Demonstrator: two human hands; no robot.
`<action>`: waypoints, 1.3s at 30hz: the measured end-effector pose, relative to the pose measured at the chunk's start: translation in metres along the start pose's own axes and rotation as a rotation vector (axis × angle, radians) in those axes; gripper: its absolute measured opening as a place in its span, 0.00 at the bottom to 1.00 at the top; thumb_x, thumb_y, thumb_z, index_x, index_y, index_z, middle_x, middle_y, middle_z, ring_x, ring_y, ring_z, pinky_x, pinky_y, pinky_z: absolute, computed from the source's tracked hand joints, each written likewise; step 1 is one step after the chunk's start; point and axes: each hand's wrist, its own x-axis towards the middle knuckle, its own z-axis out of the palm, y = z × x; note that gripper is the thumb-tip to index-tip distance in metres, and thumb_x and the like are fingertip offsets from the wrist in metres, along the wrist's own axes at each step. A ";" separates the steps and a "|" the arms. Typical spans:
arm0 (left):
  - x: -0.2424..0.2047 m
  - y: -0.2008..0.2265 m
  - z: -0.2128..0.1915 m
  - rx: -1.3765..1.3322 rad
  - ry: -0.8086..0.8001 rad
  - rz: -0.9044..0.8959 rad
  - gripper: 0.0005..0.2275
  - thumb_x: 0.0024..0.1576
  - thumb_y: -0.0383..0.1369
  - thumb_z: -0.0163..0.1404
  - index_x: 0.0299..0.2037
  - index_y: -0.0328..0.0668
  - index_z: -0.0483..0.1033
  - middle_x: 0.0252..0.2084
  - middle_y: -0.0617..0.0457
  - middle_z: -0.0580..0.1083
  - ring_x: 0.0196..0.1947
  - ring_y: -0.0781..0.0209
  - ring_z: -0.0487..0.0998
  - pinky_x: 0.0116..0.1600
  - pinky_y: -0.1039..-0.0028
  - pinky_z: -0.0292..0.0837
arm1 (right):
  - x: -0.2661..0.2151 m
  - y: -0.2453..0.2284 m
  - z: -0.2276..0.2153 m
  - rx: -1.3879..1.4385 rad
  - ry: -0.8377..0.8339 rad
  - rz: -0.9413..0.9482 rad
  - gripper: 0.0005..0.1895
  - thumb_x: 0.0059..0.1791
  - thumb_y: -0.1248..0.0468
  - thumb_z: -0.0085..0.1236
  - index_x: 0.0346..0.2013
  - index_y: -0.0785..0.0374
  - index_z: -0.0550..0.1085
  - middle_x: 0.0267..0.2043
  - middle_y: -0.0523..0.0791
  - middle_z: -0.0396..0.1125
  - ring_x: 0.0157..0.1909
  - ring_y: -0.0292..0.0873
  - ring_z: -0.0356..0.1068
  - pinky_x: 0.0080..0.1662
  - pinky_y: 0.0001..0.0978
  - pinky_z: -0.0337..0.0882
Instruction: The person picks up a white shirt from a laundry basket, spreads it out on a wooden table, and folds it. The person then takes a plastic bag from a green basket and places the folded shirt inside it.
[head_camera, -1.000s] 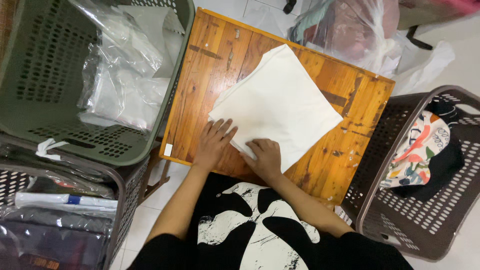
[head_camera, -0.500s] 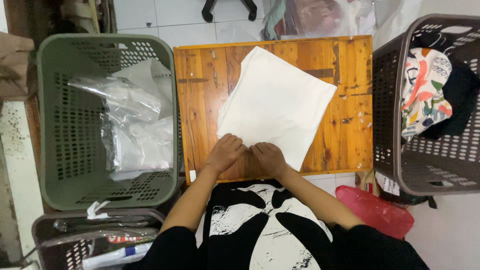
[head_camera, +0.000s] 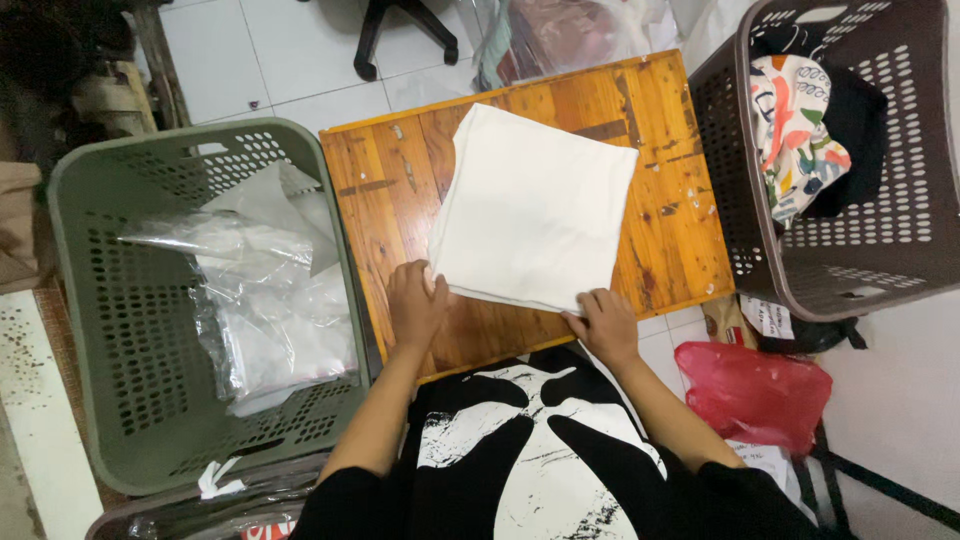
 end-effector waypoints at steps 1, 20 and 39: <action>0.003 -0.009 0.006 -0.016 -0.004 -0.108 0.11 0.49 0.36 0.47 0.37 0.39 0.69 0.33 0.48 0.66 0.36 0.49 0.69 0.42 0.63 0.62 | -0.006 0.008 -0.001 -0.016 0.013 0.036 0.16 0.39 0.50 0.54 0.33 0.57 0.68 0.29 0.44 0.60 0.34 0.45 0.63 0.35 0.33 0.63; -0.015 -0.023 0.043 -0.178 -0.057 -0.556 0.08 0.46 0.38 0.50 0.26 0.43 0.74 0.24 0.47 0.68 0.31 0.51 0.71 0.37 0.68 0.65 | -0.049 0.030 0.001 0.240 -0.112 0.354 0.07 0.40 0.58 0.47 0.21 0.54 0.62 0.21 0.42 0.58 0.28 0.46 0.66 0.29 0.36 0.67; -0.070 0.029 0.015 -0.204 -0.196 -0.549 0.09 0.44 0.39 0.51 0.18 0.46 0.75 0.19 0.60 0.68 0.22 0.68 0.68 0.31 0.79 0.61 | -0.035 0.041 -0.047 0.533 -0.314 0.832 0.12 0.42 0.52 0.46 0.32 0.55 0.63 0.25 0.38 0.60 0.31 0.40 0.62 0.34 0.33 0.60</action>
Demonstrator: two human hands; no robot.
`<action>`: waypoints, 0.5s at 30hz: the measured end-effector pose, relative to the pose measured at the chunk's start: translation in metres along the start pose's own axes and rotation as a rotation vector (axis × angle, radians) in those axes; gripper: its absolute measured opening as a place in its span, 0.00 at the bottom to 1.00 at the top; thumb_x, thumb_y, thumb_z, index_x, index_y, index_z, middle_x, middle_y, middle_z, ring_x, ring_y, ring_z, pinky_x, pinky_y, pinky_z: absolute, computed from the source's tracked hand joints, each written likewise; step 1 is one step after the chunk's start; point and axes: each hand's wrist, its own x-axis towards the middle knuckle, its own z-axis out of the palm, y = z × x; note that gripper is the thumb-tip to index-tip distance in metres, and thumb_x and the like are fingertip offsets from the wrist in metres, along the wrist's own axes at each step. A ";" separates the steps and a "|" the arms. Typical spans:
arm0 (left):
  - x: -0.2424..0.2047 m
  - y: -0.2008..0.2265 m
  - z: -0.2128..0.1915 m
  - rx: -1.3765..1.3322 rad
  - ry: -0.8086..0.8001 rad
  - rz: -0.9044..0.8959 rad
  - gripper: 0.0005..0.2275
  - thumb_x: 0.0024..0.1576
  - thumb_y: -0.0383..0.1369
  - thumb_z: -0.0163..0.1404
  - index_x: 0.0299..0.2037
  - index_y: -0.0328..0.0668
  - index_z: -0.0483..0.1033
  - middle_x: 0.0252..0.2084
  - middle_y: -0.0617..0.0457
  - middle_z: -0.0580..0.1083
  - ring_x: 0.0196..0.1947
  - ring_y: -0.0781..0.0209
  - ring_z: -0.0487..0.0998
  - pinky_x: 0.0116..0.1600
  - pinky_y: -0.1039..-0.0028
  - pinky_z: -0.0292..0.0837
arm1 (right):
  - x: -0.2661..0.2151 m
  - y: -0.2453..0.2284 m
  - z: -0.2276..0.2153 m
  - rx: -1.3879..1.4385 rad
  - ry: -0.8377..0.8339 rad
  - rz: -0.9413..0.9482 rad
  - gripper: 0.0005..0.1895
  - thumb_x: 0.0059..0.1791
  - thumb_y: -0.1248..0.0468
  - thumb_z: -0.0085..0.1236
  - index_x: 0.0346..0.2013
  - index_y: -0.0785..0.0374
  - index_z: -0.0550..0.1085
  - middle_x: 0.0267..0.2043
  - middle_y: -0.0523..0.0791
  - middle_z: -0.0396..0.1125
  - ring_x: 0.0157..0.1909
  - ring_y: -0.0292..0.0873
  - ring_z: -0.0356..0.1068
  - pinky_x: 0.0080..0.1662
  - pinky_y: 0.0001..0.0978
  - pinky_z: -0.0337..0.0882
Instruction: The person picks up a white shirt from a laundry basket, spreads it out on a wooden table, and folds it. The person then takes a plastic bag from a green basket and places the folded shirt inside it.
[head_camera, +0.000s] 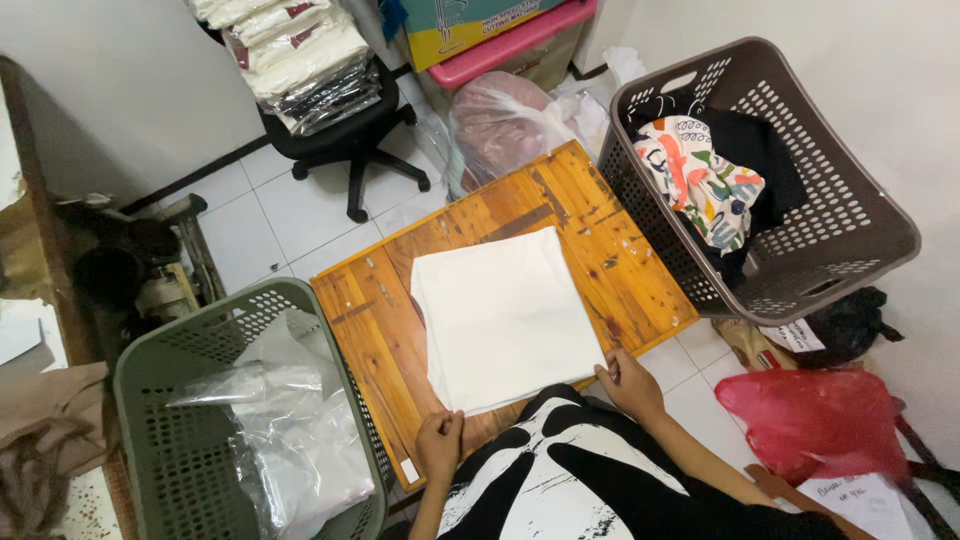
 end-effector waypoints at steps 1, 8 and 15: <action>-0.002 -0.008 0.005 -0.006 -0.035 0.016 0.10 0.45 0.40 0.51 0.17 0.46 0.74 0.19 0.61 0.67 0.21 0.69 0.67 0.30 0.80 0.60 | 0.003 0.002 0.002 -0.020 0.043 0.095 0.19 0.42 0.50 0.44 0.40 0.58 0.63 0.30 0.40 0.63 0.36 0.44 0.65 0.36 0.38 0.62; -0.011 -0.020 0.013 0.215 -0.206 0.022 0.10 0.42 0.47 0.51 0.22 0.56 0.79 0.24 0.67 0.75 0.32 0.67 0.67 0.36 0.79 0.61 | 0.031 0.008 -0.014 -0.084 0.111 0.159 0.12 0.43 0.51 0.42 0.25 0.55 0.64 0.26 0.40 0.64 0.33 0.44 0.65 0.33 0.39 0.61; -0.019 0.031 0.007 0.184 0.210 0.196 0.12 0.44 0.43 0.50 0.30 0.46 0.71 0.29 0.55 0.69 0.33 0.60 0.69 0.35 0.70 0.63 | 0.056 -0.027 -0.030 -0.253 0.413 -0.279 0.09 0.42 0.60 0.41 0.30 0.64 0.64 0.33 0.50 0.62 0.38 0.52 0.62 0.38 0.45 0.61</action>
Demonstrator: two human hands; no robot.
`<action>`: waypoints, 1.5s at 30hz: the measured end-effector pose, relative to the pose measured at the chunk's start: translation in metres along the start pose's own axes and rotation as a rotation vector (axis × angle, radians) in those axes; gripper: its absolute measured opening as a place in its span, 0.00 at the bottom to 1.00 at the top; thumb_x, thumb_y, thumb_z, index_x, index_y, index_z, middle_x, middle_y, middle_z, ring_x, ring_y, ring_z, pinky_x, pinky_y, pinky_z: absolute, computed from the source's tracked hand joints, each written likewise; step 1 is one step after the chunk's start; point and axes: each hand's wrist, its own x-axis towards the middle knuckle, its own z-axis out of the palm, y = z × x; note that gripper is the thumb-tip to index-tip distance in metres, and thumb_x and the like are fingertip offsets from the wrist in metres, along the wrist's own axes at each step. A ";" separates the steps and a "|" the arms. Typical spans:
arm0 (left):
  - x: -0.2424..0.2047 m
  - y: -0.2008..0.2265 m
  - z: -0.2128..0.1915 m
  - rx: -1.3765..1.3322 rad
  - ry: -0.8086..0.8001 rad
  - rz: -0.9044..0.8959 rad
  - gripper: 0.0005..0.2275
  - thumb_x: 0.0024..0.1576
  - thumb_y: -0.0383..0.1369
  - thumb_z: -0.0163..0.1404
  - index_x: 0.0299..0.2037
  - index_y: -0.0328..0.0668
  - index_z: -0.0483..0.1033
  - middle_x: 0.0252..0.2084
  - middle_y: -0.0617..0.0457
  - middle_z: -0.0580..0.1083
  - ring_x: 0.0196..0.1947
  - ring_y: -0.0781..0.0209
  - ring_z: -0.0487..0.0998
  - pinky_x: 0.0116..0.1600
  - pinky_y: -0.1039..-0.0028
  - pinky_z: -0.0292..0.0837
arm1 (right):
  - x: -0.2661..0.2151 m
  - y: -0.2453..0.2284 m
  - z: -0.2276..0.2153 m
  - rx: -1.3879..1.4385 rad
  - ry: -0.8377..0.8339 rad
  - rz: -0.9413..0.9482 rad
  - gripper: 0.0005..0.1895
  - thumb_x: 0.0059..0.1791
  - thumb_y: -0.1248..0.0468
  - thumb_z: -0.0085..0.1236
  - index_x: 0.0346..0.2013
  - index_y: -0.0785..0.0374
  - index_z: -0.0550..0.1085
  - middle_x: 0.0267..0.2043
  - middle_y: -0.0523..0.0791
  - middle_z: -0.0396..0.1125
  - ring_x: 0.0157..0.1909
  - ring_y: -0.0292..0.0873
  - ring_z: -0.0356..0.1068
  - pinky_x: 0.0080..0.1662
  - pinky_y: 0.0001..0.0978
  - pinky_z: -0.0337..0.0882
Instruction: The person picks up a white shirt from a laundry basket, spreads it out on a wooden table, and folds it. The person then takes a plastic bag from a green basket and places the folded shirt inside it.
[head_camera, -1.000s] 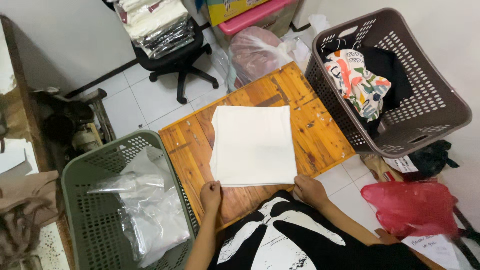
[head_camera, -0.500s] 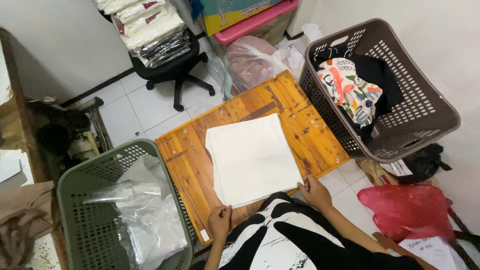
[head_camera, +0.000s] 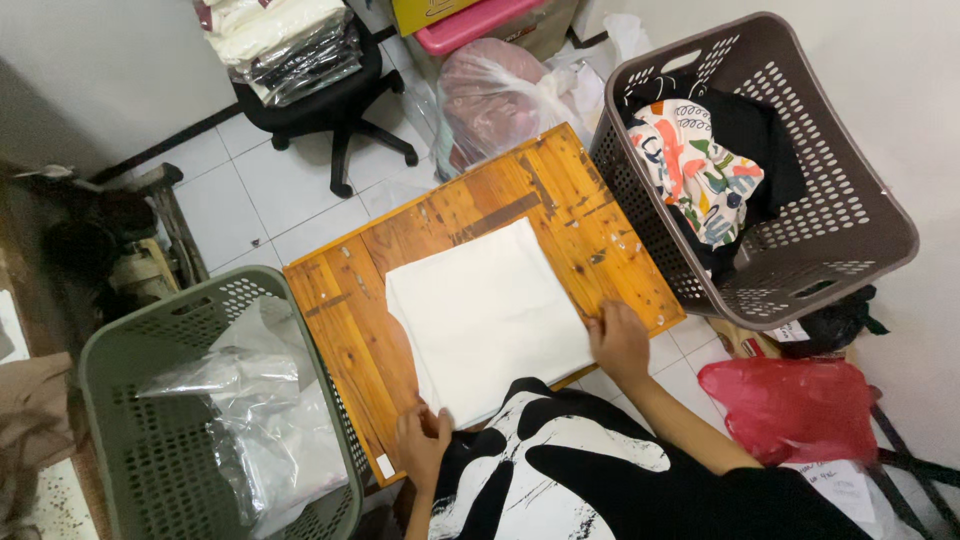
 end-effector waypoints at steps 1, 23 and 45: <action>0.002 0.012 -0.002 0.128 0.094 0.077 0.18 0.45 0.44 0.47 0.41 0.43 0.70 0.37 0.51 0.70 0.39 0.52 0.69 0.39 0.65 0.63 | 0.011 -0.020 -0.014 0.038 0.052 -0.174 0.14 0.40 0.62 0.43 0.36 0.67 0.64 0.38 0.52 0.62 0.42 0.52 0.61 0.44 0.41 0.61; 0.151 0.067 0.052 0.451 -0.150 0.522 0.25 0.55 0.43 0.31 0.59 0.37 0.51 0.63 0.44 0.49 0.63 0.53 0.46 0.63 0.62 0.35 | 0.103 -0.075 0.076 -0.028 -0.283 -0.645 0.31 0.46 0.48 0.31 0.59 0.61 0.50 0.64 0.48 0.42 0.66 0.47 0.38 0.61 0.46 0.37; 0.174 0.073 0.045 0.487 -0.317 0.210 0.31 0.53 0.51 0.31 0.61 0.41 0.43 0.65 0.46 0.44 0.65 0.54 0.40 0.64 0.59 0.29 | 0.134 -0.057 0.100 -0.189 -0.356 -0.401 0.30 0.47 0.49 0.27 0.61 0.56 0.47 0.66 0.42 0.38 0.67 0.41 0.34 0.62 0.49 0.28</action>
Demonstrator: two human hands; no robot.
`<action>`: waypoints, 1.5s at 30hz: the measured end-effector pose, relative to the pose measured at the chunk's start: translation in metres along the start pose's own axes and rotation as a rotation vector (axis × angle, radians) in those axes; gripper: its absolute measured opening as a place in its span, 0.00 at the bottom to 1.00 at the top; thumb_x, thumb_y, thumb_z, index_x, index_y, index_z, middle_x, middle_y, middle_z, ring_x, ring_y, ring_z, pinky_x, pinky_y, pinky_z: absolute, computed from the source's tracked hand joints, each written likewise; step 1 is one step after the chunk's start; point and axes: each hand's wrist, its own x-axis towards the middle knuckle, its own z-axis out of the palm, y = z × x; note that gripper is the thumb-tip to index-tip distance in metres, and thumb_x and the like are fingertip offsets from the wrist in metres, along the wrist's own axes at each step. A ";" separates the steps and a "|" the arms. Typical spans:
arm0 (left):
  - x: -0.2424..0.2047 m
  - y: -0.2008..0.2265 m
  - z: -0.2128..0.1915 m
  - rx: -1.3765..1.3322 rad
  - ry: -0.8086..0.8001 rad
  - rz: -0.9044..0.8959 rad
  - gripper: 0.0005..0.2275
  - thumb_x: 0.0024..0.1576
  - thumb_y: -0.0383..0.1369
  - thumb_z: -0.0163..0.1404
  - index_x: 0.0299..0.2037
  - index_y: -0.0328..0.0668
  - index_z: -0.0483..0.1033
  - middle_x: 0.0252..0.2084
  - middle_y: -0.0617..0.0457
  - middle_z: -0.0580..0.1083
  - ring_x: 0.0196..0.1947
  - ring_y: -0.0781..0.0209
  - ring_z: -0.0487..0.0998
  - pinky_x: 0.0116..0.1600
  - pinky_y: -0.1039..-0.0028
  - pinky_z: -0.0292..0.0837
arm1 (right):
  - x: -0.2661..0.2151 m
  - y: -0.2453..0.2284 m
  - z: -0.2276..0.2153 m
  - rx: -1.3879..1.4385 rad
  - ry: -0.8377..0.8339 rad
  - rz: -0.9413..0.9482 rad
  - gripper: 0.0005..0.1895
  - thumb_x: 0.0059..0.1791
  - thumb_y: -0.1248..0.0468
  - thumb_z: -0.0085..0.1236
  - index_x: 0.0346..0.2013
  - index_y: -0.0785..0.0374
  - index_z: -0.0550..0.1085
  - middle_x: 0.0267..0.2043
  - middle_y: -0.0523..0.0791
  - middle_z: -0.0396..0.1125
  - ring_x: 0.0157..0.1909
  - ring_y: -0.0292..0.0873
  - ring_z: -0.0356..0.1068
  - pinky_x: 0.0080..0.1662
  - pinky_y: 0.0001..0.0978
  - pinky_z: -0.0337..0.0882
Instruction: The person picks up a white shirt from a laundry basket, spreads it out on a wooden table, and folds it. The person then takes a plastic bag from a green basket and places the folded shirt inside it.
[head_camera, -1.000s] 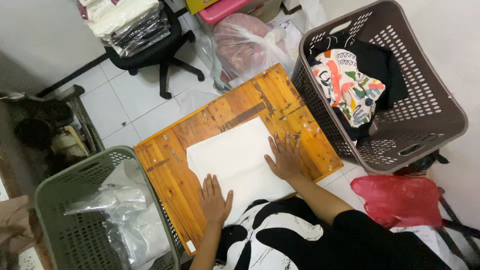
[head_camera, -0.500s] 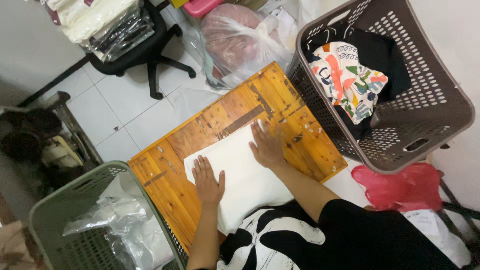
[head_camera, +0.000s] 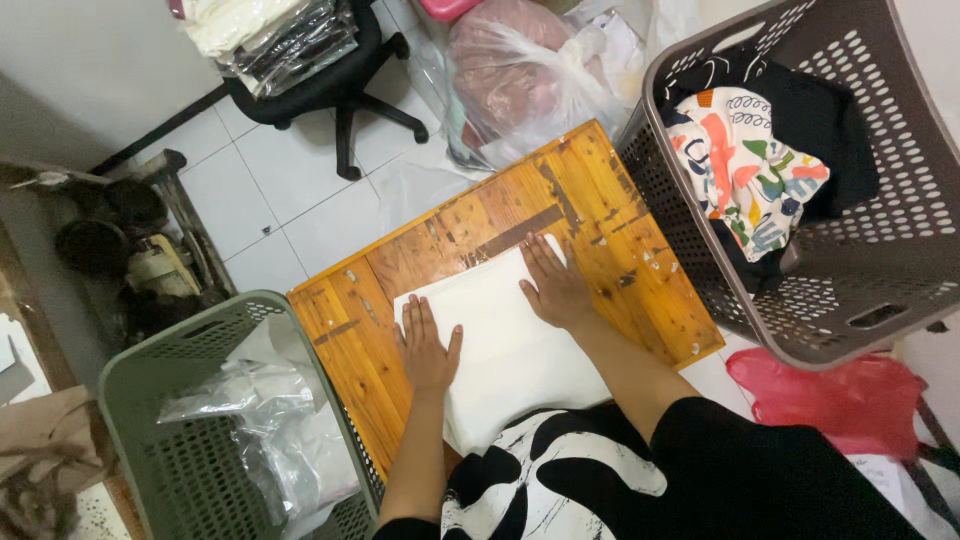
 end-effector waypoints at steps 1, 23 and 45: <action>0.001 -0.001 -0.001 0.000 -0.028 0.005 0.31 0.53 0.52 0.31 0.62 0.40 0.42 0.65 0.46 0.43 0.65 0.54 0.40 0.64 0.58 0.29 | 0.001 0.003 0.000 0.042 0.018 0.022 0.30 0.47 0.50 0.29 0.61 0.57 0.46 0.66 0.43 0.37 0.67 0.41 0.33 0.62 0.48 0.29; -0.123 -0.016 0.033 -0.013 0.052 0.010 0.25 0.55 0.43 0.31 0.61 0.44 0.46 0.63 0.40 0.44 0.64 0.48 0.42 0.63 0.56 0.35 | -0.113 0.004 -0.016 -0.109 -0.222 -0.265 0.30 0.45 0.42 0.26 0.61 0.43 0.45 0.67 0.42 0.30 0.67 0.45 0.30 0.58 0.62 0.24; -0.153 -0.013 0.066 0.072 0.072 0.289 0.19 0.51 0.43 0.38 0.49 0.44 0.63 0.58 0.49 0.57 0.60 0.43 0.51 0.61 0.55 0.42 | -0.146 -0.015 0.007 0.221 0.096 -0.700 0.27 0.46 0.48 0.33 0.57 0.53 0.56 0.61 0.47 0.49 0.62 0.52 0.47 0.58 0.48 0.48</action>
